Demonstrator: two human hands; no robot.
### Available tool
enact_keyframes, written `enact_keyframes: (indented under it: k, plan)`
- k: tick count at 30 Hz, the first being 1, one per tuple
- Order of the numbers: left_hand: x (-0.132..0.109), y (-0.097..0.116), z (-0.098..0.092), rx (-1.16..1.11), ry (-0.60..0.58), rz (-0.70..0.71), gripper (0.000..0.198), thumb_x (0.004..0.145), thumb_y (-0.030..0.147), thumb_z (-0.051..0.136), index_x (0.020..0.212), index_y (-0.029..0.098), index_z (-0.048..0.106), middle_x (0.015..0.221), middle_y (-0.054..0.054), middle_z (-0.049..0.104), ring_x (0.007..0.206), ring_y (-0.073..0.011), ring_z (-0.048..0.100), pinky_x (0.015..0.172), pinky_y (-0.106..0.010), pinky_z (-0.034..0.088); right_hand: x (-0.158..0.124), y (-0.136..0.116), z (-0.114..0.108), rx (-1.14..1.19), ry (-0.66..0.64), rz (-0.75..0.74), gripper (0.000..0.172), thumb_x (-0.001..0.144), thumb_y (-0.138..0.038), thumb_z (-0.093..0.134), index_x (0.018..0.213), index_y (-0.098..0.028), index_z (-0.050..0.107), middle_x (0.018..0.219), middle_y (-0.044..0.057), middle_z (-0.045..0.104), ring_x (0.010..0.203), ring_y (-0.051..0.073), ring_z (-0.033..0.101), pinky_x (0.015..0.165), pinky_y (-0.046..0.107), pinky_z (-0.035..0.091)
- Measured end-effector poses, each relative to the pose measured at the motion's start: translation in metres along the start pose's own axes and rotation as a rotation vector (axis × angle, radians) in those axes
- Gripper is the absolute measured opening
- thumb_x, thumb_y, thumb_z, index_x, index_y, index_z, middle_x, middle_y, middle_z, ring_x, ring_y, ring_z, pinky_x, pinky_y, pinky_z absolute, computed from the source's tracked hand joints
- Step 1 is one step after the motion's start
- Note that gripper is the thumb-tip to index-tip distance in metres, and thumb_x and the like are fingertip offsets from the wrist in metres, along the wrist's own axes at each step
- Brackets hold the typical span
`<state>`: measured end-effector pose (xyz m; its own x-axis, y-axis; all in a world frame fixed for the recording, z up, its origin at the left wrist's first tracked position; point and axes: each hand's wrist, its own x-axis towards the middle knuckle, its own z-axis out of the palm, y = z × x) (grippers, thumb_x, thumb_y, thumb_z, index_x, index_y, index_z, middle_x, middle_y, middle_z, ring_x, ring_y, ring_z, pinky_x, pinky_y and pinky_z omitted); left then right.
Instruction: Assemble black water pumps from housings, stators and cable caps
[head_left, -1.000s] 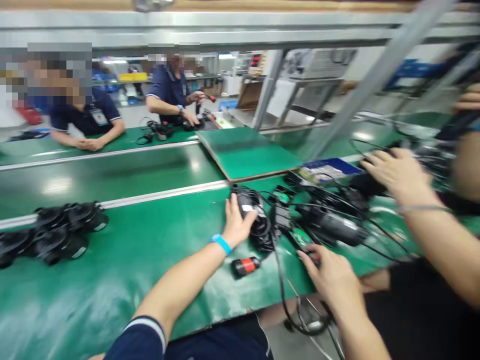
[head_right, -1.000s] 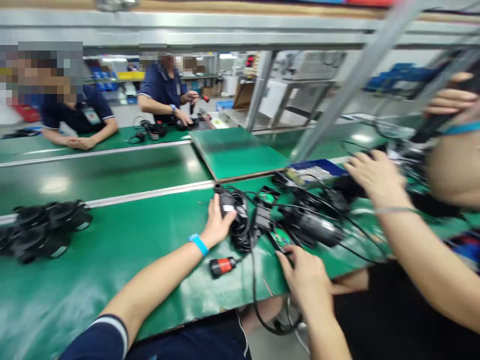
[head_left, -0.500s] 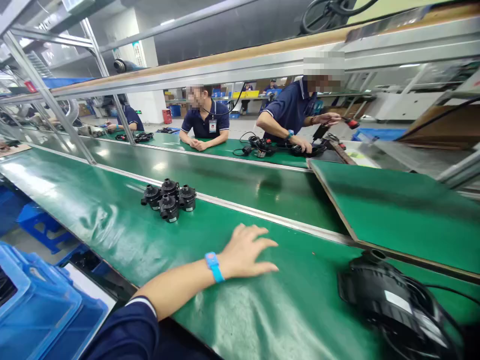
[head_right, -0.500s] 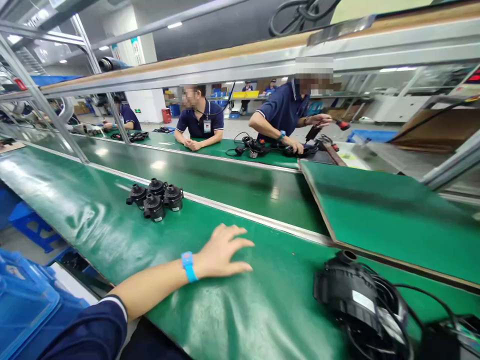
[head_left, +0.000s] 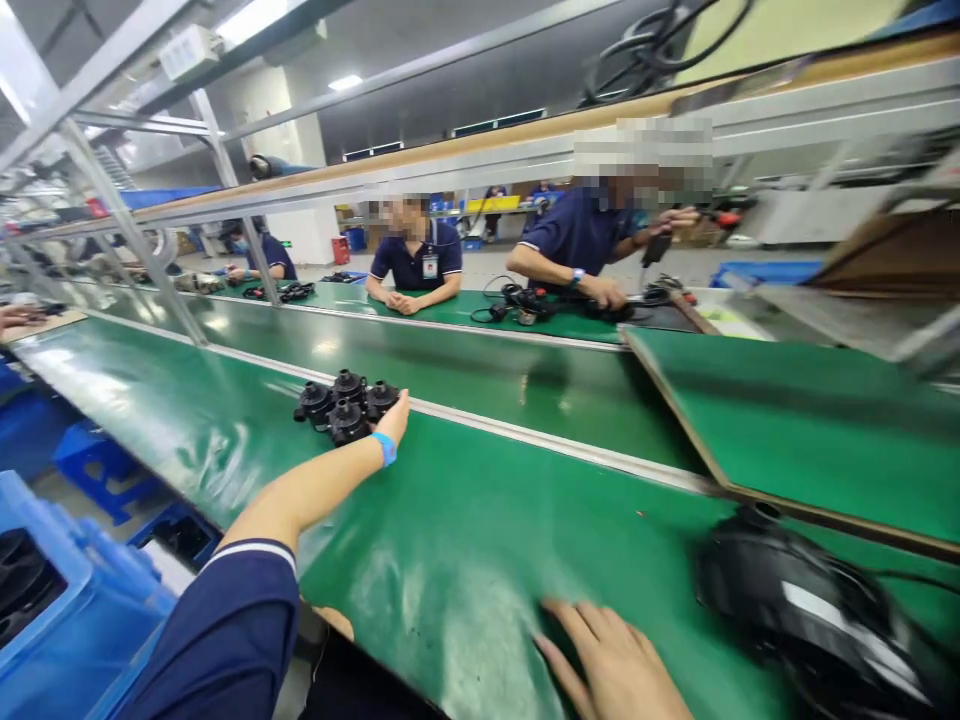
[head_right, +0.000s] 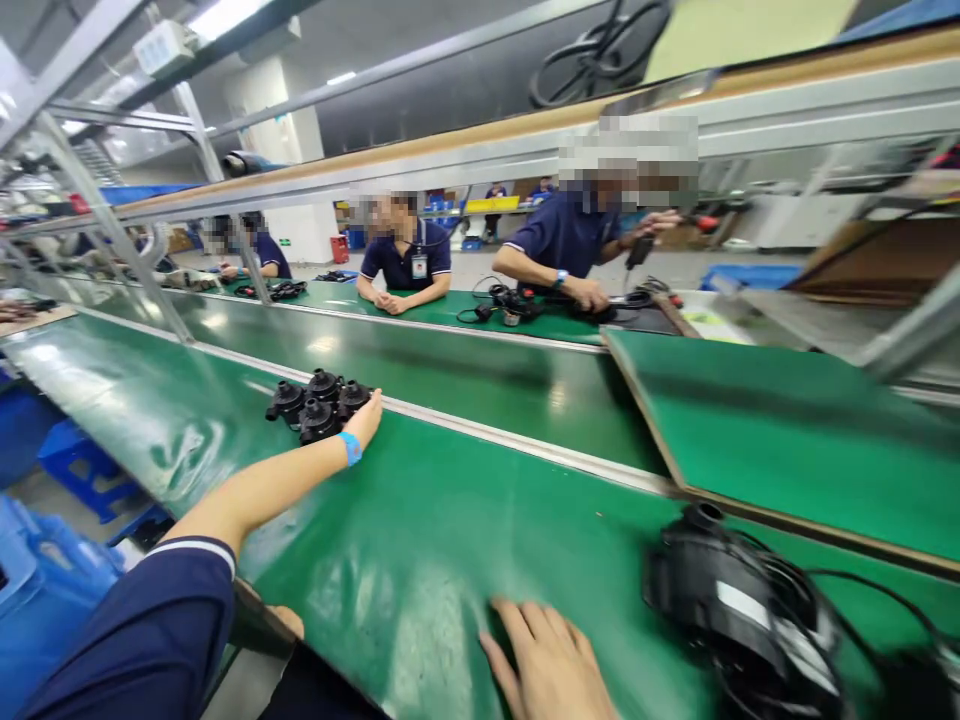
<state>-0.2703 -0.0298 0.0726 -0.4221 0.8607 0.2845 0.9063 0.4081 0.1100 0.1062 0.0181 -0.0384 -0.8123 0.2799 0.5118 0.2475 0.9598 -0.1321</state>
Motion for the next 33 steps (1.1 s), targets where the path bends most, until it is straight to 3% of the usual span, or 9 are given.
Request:
enact_keyframes:
  k: [6,10,13,17,22,25,29,33]
  plan:
    - [0.010,-0.006,-0.017,-0.176,0.032,0.018,0.040,0.090,0.037,0.071,0.123,0.016,0.062,0.130,-0.013,0.062,0.123,-0.0295,0.058,0.107,-0.053,0.046,0.073,0.006,0.010,0.028,-0.234,0.203,0.028,0.100,-0.035,0.053,0.123,-0.020,0.061,0.097,0.012,0.074,0.092,0.033,0.069,0.096,0.056,0.042]
    - [-0.009,0.018,-0.024,-0.360,0.108,-0.093,0.063,0.077,0.045,0.079,0.128,0.017,0.055,0.117,-0.015,0.070,0.107,-0.0312,0.068,0.093,-0.045,0.054,0.095,0.013,0.016,0.121,-0.217,0.243,0.026,0.101,-0.030,0.052,0.123,-0.018,0.060,0.103,0.014,0.074,0.100,0.030,0.068,0.105,0.054,0.037]
    - [-0.035,0.045,-0.012,-0.541,0.130,-0.126,0.059,0.082,0.054,0.070,0.126,0.020,0.053,0.107,-0.008,0.073,0.094,-0.0244,0.072,0.082,-0.036,0.058,0.095,0.017,0.016,0.194,-0.185,0.235,0.024,0.098,-0.028,0.056,0.119,-0.020,0.062,0.105,0.011,0.074,0.100,0.027,0.068,0.106,0.051,0.037]
    - [-0.064,0.068,0.014,-0.768,0.163,-0.187,0.063,0.079,0.058,0.069,0.127,0.020,0.052,0.118,-0.011,0.070,0.104,-0.0255,0.070,0.091,-0.038,0.056,0.092,0.038,0.008,0.292,-0.101,0.256,0.021,0.091,-0.029,0.064,0.111,-0.024,0.067,0.085,0.002,0.073,0.084,0.021,0.067,0.094,0.039,0.046]
    - [-0.073,0.070,0.033,-1.010,0.033,-0.292,0.070,0.071,0.069,0.069,0.118,0.019,0.058,0.095,-0.007,0.071,0.077,-0.0250,0.070,0.074,-0.040,0.057,0.084,0.101,-0.007,0.311,0.168,0.505,0.024,0.096,-0.035,0.051,0.105,-0.020,0.067,0.074,0.003,0.066,0.069,0.020,0.062,0.072,0.033,0.050]
    - [-0.071,0.069,0.037,-1.067,0.001,-0.327,0.078,0.067,0.071,0.072,0.122,0.018,0.056,0.088,-0.005,0.069,0.069,-0.0227,0.067,0.066,-0.036,0.056,0.074,0.135,-0.014,0.313,0.292,0.618,0.028,0.095,-0.039,0.047,0.102,-0.019,0.066,0.075,0.003,0.066,0.067,0.020,0.063,0.068,0.032,0.052]
    - [-0.072,0.069,0.038,-1.170,-0.034,-0.427,0.097,0.063,0.071,0.076,0.139,0.019,0.047,0.093,-0.006,0.069,0.073,-0.0241,0.069,0.067,-0.037,0.057,0.067,0.162,-0.015,0.274,0.392,0.702,0.025,0.091,-0.036,0.052,0.103,-0.019,0.066,0.089,0.007,0.070,0.082,0.022,0.066,0.082,0.036,0.054]
    - [-0.076,0.069,0.032,-1.006,0.173,-0.401,0.087,0.061,0.068,0.078,0.131,0.021,0.055,0.122,-0.012,0.065,0.105,-0.0326,0.067,0.092,-0.048,0.055,0.064,0.166,-0.013,0.205,0.373,0.750,0.023,0.091,-0.030,0.052,0.105,-0.018,0.065,0.089,0.007,0.068,0.082,0.022,0.064,0.084,0.038,0.053]
